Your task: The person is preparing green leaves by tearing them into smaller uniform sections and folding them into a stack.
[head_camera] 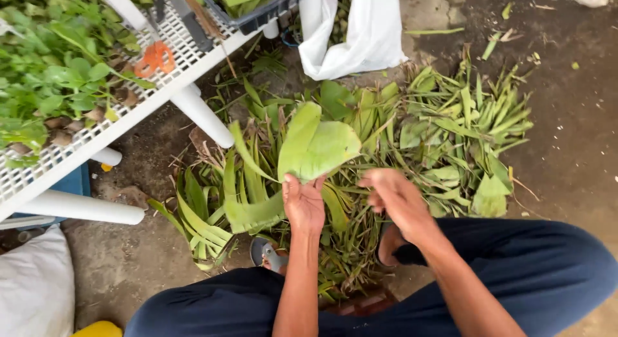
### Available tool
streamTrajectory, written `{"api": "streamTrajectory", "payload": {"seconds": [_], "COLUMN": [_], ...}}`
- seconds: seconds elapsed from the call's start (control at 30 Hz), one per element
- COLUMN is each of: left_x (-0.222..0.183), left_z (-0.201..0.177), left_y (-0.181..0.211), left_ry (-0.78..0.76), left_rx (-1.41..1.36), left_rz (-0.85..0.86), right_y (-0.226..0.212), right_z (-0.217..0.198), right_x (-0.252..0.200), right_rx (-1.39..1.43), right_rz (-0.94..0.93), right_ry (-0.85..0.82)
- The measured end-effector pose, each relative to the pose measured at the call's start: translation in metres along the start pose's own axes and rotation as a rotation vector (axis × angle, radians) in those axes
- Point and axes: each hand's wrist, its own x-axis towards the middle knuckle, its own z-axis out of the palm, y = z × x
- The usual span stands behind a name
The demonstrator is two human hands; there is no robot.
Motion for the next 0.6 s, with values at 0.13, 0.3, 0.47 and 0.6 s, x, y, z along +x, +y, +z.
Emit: {"api": "streamTrajectory", "payload": {"seconds": [0.13,0.3,0.47,0.6], "left_x": [0.022,-0.018,-0.012,-0.008], "left_z": [-0.052,0.032,0.007,-0.001], "left_y": [-0.034,-0.005,-0.029,-0.033], "left_ry": [-0.049,-0.17,-0.285,-0.256], "left_rx": [0.033,-0.167,-0.2,-0.155], "left_rz": [-0.016,-0.044,-0.096,-0.142], "right_y": [0.024,0.071,0.079,0.096], "right_z": [0.03,0.039,0.034,0.024], "right_x": [0.04,0.08,0.08,0.084], "right_rx": [0.078,0.428,0.47,0.398], "right_rz": [0.086,-0.283,-0.288,-0.281], "right_ry": [-0.018,0.029,-0.016,0.009]}}
